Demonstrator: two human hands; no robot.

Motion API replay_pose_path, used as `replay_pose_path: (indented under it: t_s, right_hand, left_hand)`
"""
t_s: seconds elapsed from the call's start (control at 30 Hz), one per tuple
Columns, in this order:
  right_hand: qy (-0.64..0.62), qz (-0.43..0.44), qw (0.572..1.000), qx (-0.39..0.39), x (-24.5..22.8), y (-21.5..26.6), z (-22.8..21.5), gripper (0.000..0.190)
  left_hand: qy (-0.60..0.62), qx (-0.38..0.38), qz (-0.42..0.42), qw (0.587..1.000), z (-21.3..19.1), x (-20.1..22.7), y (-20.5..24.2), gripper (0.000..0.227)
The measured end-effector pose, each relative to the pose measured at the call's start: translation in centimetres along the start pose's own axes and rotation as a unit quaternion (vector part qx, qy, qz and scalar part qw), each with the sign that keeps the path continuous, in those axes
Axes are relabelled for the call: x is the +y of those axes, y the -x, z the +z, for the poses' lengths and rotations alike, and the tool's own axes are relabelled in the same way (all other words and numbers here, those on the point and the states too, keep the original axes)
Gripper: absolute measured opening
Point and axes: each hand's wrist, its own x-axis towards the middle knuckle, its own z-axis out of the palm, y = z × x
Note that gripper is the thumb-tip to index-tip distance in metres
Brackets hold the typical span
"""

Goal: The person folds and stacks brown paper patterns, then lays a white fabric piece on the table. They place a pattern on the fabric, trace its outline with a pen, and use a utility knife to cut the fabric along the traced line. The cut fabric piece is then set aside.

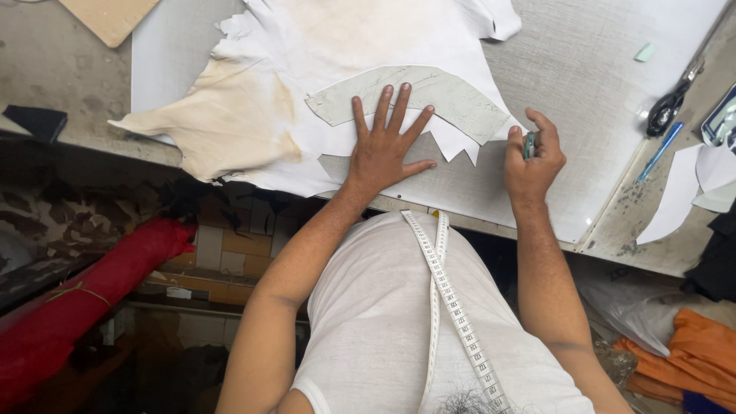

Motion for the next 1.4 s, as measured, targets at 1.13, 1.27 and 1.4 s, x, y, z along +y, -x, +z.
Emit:
replay_pose_path:
  t_s: [1.13, 1.27, 1.4]
  right_hand:
    - [0.024, -0.197, 0.962, -0.189, -3.7, -5.4, 2.2, 0.036]
    - [0.104, -0.266, 0.937, -0.200, -4.4, -8.2, 3.9, 0.029]
    - [0.175, -0.315, 0.911, -0.200, -4.5, -9.8, 4.9, 0.026]
  left_hand:
    - [-0.030, -0.004, -0.006, 1.000, 0.6, 0.4, -0.1, 0.107]
    - [-0.032, -0.003, -0.005, 0.999, 0.7, 0.4, 0.0, 0.107]
    - [-0.035, -0.003, -0.004, 0.999, 0.8, 0.3, 0.0, 0.107]
